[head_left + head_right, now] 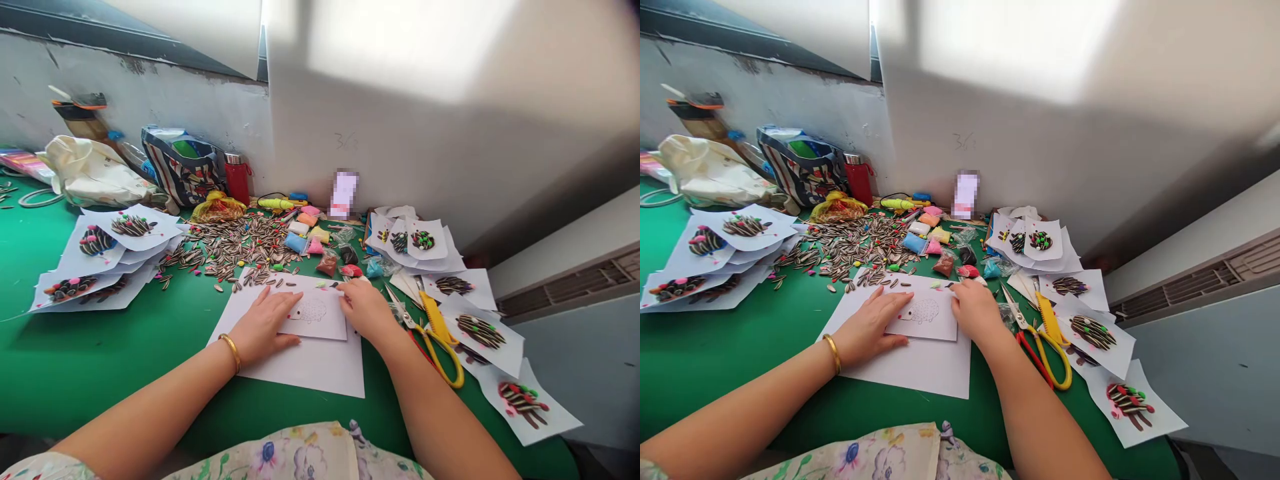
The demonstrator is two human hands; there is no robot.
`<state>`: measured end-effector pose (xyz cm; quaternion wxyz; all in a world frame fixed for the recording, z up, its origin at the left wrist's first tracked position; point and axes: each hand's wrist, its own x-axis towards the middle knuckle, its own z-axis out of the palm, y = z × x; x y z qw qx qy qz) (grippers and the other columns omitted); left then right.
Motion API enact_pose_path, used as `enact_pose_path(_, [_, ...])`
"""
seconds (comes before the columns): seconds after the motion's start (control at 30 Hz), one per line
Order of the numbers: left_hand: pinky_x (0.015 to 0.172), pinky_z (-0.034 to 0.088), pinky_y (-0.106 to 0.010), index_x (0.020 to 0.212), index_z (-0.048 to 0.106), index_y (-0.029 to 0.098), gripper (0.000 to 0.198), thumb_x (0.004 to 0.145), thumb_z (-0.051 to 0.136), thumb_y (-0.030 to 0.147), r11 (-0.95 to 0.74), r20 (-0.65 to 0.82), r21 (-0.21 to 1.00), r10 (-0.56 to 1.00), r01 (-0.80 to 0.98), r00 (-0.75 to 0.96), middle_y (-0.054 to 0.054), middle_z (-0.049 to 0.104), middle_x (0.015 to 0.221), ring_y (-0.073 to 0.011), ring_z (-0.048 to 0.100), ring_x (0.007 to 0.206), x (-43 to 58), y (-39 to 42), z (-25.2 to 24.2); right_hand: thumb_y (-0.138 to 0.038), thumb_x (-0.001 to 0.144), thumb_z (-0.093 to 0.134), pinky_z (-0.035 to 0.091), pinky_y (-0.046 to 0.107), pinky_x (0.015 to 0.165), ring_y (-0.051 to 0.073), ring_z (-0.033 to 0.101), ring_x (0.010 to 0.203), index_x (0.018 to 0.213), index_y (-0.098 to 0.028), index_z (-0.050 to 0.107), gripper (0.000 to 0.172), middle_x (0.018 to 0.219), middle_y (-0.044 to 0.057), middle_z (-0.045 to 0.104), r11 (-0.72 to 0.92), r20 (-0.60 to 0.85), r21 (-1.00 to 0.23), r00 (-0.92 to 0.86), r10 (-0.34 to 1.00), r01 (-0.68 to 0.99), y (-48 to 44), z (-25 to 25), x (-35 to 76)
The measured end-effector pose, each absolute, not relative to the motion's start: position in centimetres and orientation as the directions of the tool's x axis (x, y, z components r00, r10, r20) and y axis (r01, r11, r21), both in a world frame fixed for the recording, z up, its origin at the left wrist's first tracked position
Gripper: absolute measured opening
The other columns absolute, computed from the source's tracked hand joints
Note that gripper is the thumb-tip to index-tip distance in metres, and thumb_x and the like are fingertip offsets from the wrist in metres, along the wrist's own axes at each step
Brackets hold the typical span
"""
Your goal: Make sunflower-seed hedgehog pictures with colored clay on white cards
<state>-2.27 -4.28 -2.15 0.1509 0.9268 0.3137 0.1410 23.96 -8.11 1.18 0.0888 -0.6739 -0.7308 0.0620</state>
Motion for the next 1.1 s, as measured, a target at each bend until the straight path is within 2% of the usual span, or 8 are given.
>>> enact_pose_path(0.13, [0.118,0.017,-0.060,0.147,0.036,0.023,0.081,0.078,0.070,0.052,-0.770,0.213,0.360,0.617,0.527,0.757,-0.014,0.053,0.141,-0.0315,0.047,0.131,-2.4,-4.5,-1.8,-0.024,0.094,0.048,0.042,0.030,0.088,0.022,0.058,0.100,0.113,-0.022,0.067,0.028,0.104,0.009,0.066,0.143,0.002,-0.217,-0.146,0.989,0.966,-8.3,0.9,22.9])
enact_pose_path(0.27, [0.108,0.039,-0.048,0.127,0.059,0.020,0.048,0.089,0.059,0.048,-0.742,0.244,0.372,0.658,0.558,0.712,-0.012,0.059,0.132,-0.0282,0.054,0.122,-1.6,-3.4,0.2,-0.025,0.094,0.049,0.041,0.030,0.088,0.022,0.058,0.101,0.112,-0.021,0.068,0.026,0.104,0.008,0.065,0.140,0.003,-0.213,-0.143,0.990,0.967,-8.2,0.7,22.8])
enact_pose_path(0.37, [0.098,0.046,-0.044,0.114,0.067,0.019,0.041,0.089,0.058,0.050,-0.741,0.220,0.318,0.664,0.591,0.715,-0.011,0.065,0.118,-0.0280,0.059,0.111,0.7,-0.9,2.1,-0.026,0.093,0.050,0.042,0.030,0.087,0.022,0.058,0.100,0.111,-0.022,0.068,0.026,0.103,0.008,0.065,0.136,0.014,-0.211,-0.137,0.991,0.968,-8.2,0.6,22.7])
enact_pose_path(0.57, [0.091,0.041,-0.048,0.092,0.072,0.015,0.055,0.086,0.050,0.065,-0.584,0.152,0.173,0.811,0.793,0.565,-0.017,0.063,0.109,-0.0347,0.054,0.108,7.5,3.8,2.2,-0.025,0.094,0.048,0.043,0.030,0.084,0.021,0.060,0.095,0.111,-0.023,0.069,0.027,0.100,0.007,0.066,0.151,0.066,-0.212,-0.140,0.988,0.965,-8.2,0.6,22.7])
enact_pose_path(0.73, [0.089,0.041,-0.047,0.088,0.071,0.014,0.048,0.076,0.066,0.061,-0.495,0.116,0.255,0.868,0.831,0.482,-0.017,0.064,0.105,-0.0357,0.055,0.106,9.5,5.3,0.7,-0.024,0.093,0.052,0.044,0.030,0.084,0.021,0.061,0.096,0.108,-0.021,0.070,0.024,0.099,0.007,0.067,0.161,0.149,-0.263,-0.125,0.981,0.951,-8.0,0.2,23.0])
enact_pose_path(0.87, [0.082,0.045,-0.040,0.084,0.069,0.018,0.041,0.079,0.065,0.058,-0.459,0.119,0.322,0.887,0.828,0.445,-0.011,0.063,0.099,-0.0297,0.058,0.097,8.5,5.1,1.4,-0.027,0.093,0.051,0.045,0.032,0.080,0.022,0.062,0.089,0.101,-0.019,0.069,0.021,0.092,0.007,0.068,0.126,0.245,-0.400,-0.027,0.969,0.908,-7.9,0.3,23.5])
enact_pose_path(0.97, [0.088,0.045,-0.038,0.084,0.067,0.018,0.030,0.082,0.067,0.049,-0.536,0.286,0.483,0.844,0.692,0.455,-0.008,0.061,0.099,-0.0252,0.056,0.099,7.0,3.2,2.6,-0.044,0.094,0.051,0.047,0.034,0.074,0.023,0.063,0.083,0.112,-0.019,0.065,0.034,0.098,0.009,0.069,0.060,0.224,-0.607,0.098,0.970,0.792,-8.1,1.0,23.6])
enact_pose_path(1.1, [0.090,0.045,-0.038,0.087,0.064,0.020,0.018,0.081,0.072,0.036,-0.662,0.422,0.602,0.738,0.446,0.526,-0.005,0.059,0.102,-0.0230,0.054,0.101,4.9,-0.7,3.2,-0.064,0.085,0.057,0.052,0.037,0.082,0.025,0.065,0.100,0.137,-0.026,0.046,0.066,0.120,0.010,0.065,0.197,0.187,-0.945,-0.062,0.980,0.260,-8.7,1.3,22.6])
